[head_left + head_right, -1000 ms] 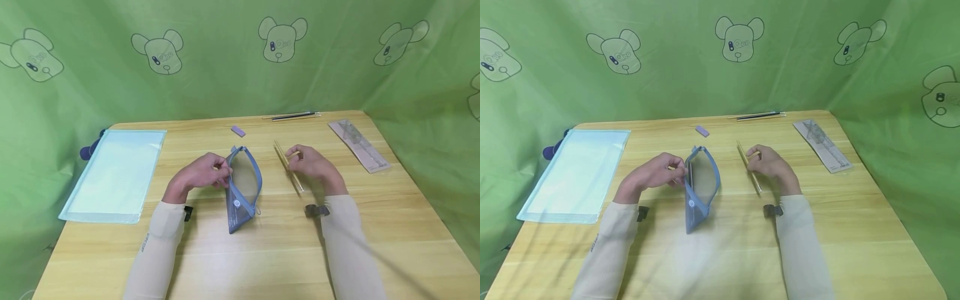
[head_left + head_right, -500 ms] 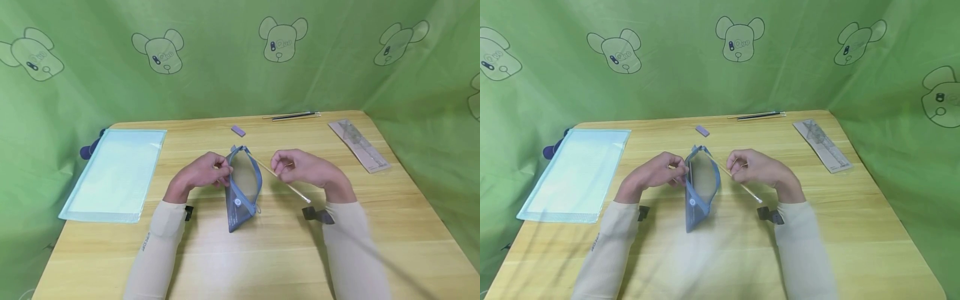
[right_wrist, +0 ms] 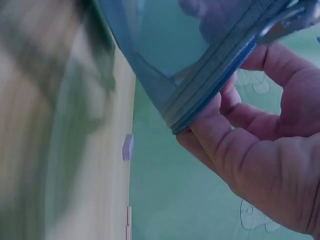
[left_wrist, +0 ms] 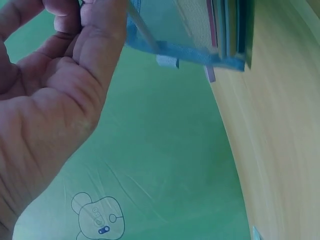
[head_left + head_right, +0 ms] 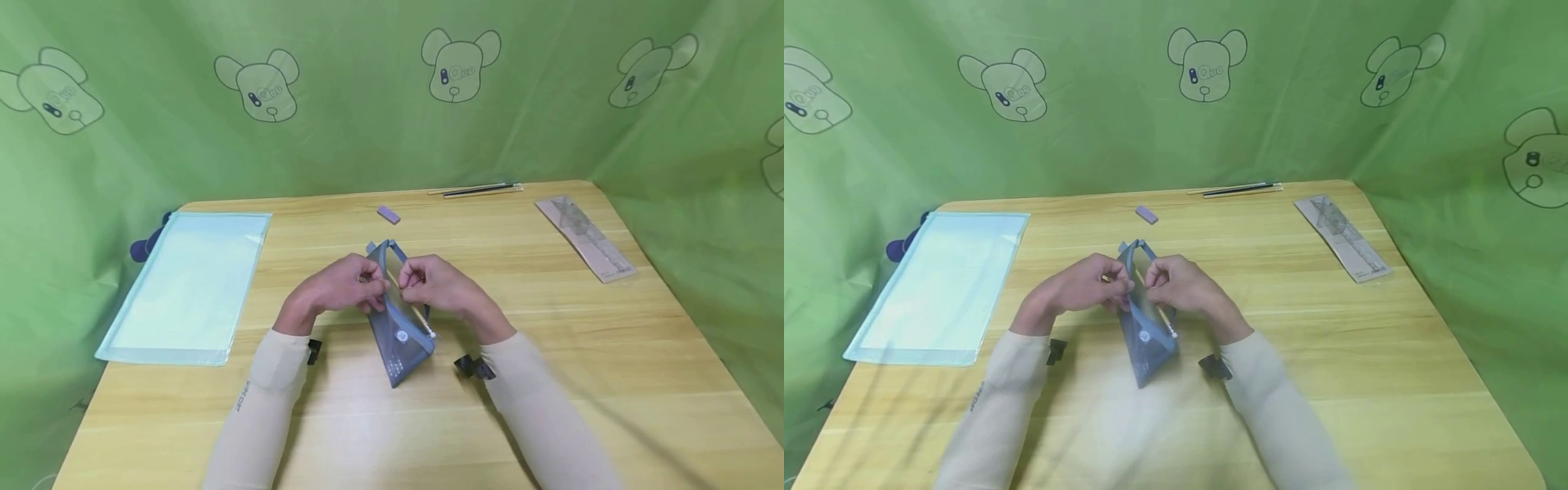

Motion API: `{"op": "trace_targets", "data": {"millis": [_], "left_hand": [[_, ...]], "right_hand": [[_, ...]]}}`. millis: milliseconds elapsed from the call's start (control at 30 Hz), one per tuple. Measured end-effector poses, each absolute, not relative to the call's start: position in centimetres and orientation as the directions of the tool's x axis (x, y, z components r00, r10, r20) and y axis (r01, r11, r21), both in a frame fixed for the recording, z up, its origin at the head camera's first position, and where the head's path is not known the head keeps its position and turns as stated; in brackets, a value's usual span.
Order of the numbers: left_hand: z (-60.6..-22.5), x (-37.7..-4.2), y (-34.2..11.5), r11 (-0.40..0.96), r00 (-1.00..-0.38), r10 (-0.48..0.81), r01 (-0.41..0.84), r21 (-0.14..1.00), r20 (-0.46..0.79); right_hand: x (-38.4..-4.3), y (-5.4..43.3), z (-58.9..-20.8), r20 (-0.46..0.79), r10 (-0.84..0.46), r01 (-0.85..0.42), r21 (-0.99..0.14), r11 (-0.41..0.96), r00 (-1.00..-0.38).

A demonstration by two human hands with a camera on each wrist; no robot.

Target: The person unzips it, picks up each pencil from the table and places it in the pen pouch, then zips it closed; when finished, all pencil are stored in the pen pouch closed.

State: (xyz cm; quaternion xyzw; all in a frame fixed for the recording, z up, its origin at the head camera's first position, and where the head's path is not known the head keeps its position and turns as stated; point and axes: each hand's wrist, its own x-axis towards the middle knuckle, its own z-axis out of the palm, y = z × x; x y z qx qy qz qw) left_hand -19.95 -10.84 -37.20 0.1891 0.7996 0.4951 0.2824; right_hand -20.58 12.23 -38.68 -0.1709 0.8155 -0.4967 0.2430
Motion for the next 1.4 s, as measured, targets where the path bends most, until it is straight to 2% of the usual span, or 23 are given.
{"op": "trace_targets", "data": {"millis": [200, 433, 667, 933, 1167, 1400], "left_hand": [[-37.6, -20.1, -11.1, 0.428, -0.786, 0.564, 0.015, 0.903, -0.254], [-37.6, -20.1, -11.3, 0.322, -0.817, 0.535, -0.039, 0.946, -0.216], [-37.2, -20.1, -12.1, 0.382, -0.839, 0.489, -0.039, 0.923, -0.238], [-37.0, -20.1, -12.2, 0.436, -0.833, 0.483, -0.039, 0.899, -0.271], [-37.0, -20.2, -11.7, 0.432, -0.809, 0.524, -0.018, 0.902, -0.266], [-37.1, -20.1, -12.1, 0.453, -0.807, 0.523, -0.011, 0.891, -0.275]], "right_hand": [[-20.2, 11.2, -39.0, -0.191, -0.472, -0.065, -0.878, 0.475, -0.861], [-20.1, 9.8, -39.2, -0.156, -0.414, -0.12, -0.816, 0.566, -0.897], [-20.3, 10.4, -38.7, -0.116, -0.435, -0.165, -0.814, 0.556, -0.893], [-22.1, 14.0, -38.0, -0.047, -0.394, -0.182, -0.832, 0.524, -0.918], [-24.7, 19.0, -39.4, -0.135, -0.373, -0.113, -0.813, 0.571, -0.918], [-28.6, 22.2, -39.5, -0.259, -0.335, -0.076, -0.68, 0.729, -0.906]]}}
